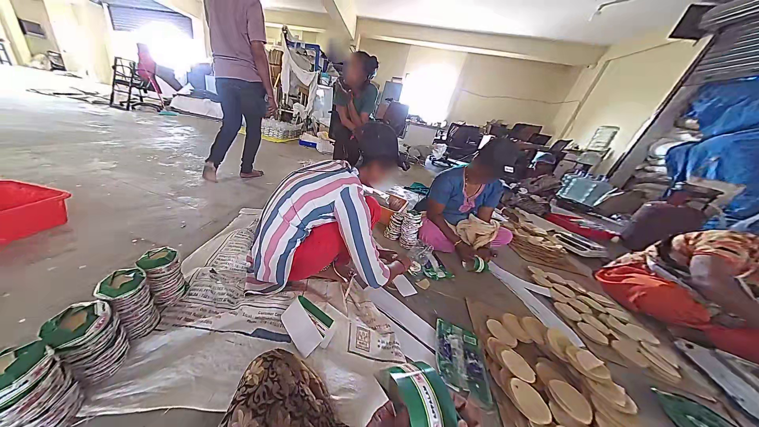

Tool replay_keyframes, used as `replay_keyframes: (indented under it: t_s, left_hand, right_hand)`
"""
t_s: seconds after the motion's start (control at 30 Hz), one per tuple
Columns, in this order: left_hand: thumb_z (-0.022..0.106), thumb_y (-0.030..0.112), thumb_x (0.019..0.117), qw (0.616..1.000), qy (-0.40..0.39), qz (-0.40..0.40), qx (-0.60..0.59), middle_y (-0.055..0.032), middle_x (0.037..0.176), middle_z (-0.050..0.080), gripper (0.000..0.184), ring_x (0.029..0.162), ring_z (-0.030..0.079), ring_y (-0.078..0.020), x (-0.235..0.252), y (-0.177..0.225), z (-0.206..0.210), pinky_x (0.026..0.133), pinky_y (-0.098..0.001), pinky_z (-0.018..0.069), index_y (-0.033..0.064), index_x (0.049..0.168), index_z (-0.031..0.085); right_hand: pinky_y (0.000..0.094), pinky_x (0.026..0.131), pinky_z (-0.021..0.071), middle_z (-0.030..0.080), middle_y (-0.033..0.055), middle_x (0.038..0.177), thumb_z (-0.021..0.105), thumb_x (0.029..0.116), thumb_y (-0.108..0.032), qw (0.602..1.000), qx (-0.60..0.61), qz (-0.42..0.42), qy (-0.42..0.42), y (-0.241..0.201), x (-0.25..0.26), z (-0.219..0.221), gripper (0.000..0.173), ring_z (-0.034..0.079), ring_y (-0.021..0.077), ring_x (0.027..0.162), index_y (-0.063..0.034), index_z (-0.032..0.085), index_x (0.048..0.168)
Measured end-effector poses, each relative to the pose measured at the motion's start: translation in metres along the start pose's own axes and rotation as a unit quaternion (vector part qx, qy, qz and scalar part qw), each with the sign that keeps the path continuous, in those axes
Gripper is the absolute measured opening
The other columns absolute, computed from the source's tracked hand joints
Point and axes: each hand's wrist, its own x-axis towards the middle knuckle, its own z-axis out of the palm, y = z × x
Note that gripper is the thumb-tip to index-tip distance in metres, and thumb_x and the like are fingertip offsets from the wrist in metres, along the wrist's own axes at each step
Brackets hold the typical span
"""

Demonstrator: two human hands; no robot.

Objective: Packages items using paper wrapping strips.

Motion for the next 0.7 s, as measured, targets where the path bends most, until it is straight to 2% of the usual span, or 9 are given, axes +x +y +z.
replay_keyframes:
  t_s: [0.03, 0.1, 0.2, 0.23, 0.27, 0.3, 0.37, 0.5, 0.7]
  left_hand:
    - [0.04, 0.005, 0.1038, 1.0, -0.016, 0.013, -0.007, 0.0019, 0.097, 0.074, 0.02, 0.095, 0.071, -0.0102, 0.008, -0.011, -0.012, 0.091, -0.0335, 0.0582, 0.0092, 0.111, 0.058]
    - [0.036, 0.007, 0.1085, 0.999, 0.05, -0.003, -0.007, -0.005, 0.107, 0.065, 0.023, 0.1, 0.065, -0.0143, 0.008, -0.012, 0.0, 0.092, -0.0368, 0.0551, 0.0015, 0.127, 0.047]
    - [0.037, 0.015, 0.1113, 0.989, 0.145, -0.028, 0.002, -0.0135, 0.121, 0.06, 0.037, 0.098, 0.063, -0.0167, 0.017, -0.012, 0.018, 0.086, -0.0339, 0.0552, -0.0023, 0.144, 0.037]
    - [0.037, 0.016, 0.1116, 0.988, 0.153, -0.025, 0.013, -0.0146, 0.119, 0.06, 0.039, 0.095, 0.063, -0.0164, 0.022, -0.014, 0.017, 0.083, -0.0327, 0.0552, -0.0035, 0.145, 0.036]
    - [0.037, 0.016, 0.1115, 0.985, 0.167, -0.02, 0.023, -0.0128, 0.112, 0.062, 0.037, 0.088, 0.064, -0.0137, 0.022, -0.018, 0.017, 0.078, -0.0298, 0.0557, -0.004, 0.143, 0.038]
    - [0.039, 0.014, 0.1107, 0.982, 0.187, -0.015, 0.021, -0.0108, 0.107, 0.062, 0.034, 0.083, 0.063, -0.0117, 0.024, -0.02, 0.021, 0.075, -0.0278, 0.0558, -0.0034, 0.14, 0.041]
    - [0.044, 0.008, 0.1079, 0.977, 0.209, -0.01, 0.029, -0.0088, 0.107, 0.06, 0.033, 0.086, 0.062, -0.0091, 0.026, -0.023, 0.031, 0.077, -0.0255, 0.0542, -0.0005, 0.139, 0.04]
    - [0.057, -0.002, 0.1, 0.966, 0.253, 0.001, 0.053, -0.0112, 0.103, 0.062, 0.036, 0.083, 0.064, -0.0114, 0.02, -0.036, 0.037, 0.076, -0.0268, 0.0562, -0.0016, 0.134, 0.045]
    - [0.065, -0.018, 0.0854, 0.963, 0.236, 0.102, 0.081, -0.01, 0.103, 0.068, 0.044, 0.088, 0.068, -0.0112, 0.012, -0.052, 0.034, 0.081, -0.0263, 0.0588, -0.0067, 0.126, 0.053]
  right_hand:
    - [0.0283, 0.1, 0.0549, 0.074, -0.0061, 0.108, 0.048, 0.0956, -0.008, 1.0, 0.009, -0.007, 0.001, 0.004, -0.001, -0.002, 0.023, 0.07, 0.0045, 0.102, -0.0103, 0.058, 0.117]
    - [0.0313, 0.099, 0.055, 0.073, -0.0052, 0.111, 0.05, 0.0946, -0.007, 0.999, -0.008, -0.039, 0.023, 0.012, -0.003, -0.004, 0.029, 0.069, 0.0061, 0.104, -0.0084, 0.055, 0.123]
    - [0.0313, 0.098, 0.053, 0.057, 0.0117, 0.135, 0.065, 0.0872, -0.014, 0.973, -0.166, -0.121, 0.109, 0.02, -0.009, 0.0, 0.074, 0.06, 0.0108, 0.12, 0.0075, 0.03, 0.149]
    - [0.0313, 0.097, 0.0513, 0.053, 0.0181, 0.141, 0.072, 0.0816, -0.021, 0.957, -0.205, -0.146, 0.145, 0.028, -0.013, 0.003, 0.088, 0.056, 0.0141, 0.123, 0.0109, 0.027, 0.15]
    - [0.0285, 0.093, 0.0523, 0.054, 0.018, 0.138, 0.077, 0.0776, -0.029, 0.941, -0.231, -0.171, 0.18, 0.04, -0.018, 0.004, 0.093, 0.057, 0.0132, 0.119, 0.0113, 0.031, 0.147]
    - [0.025, 0.088, 0.0541, 0.058, 0.014, 0.129, 0.08, 0.0759, -0.032, 0.929, -0.236, -0.197, 0.205, 0.052, -0.02, 0.006, 0.088, 0.061, 0.0098, 0.111, 0.0101, 0.037, 0.141]
    - [0.0256, 0.081, 0.058, 0.065, 0.0082, 0.109, 0.079, 0.0779, -0.021, 0.927, -0.207, -0.218, 0.225, 0.068, -0.021, 0.012, 0.066, 0.067, 0.0079, 0.093, 0.0095, 0.048, 0.128]
    - [0.0231, 0.073, 0.0601, 0.07, -0.0019, 0.082, 0.07, 0.0826, -0.002, 0.929, -0.121, -0.198, 0.288, 0.07, -0.022, 0.025, 0.021, 0.069, 0.005, 0.075, -0.0015, 0.059, 0.101]
    - [0.0222, 0.059, 0.0591, 0.067, -0.0018, 0.067, 0.067, 0.081, 0.008, 0.9, -0.076, -0.225, 0.366, 0.059, -0.02, 0.029, 0.013, 0.067, 0.0069, 0.059, -0.0039, 0.062, 0.083]
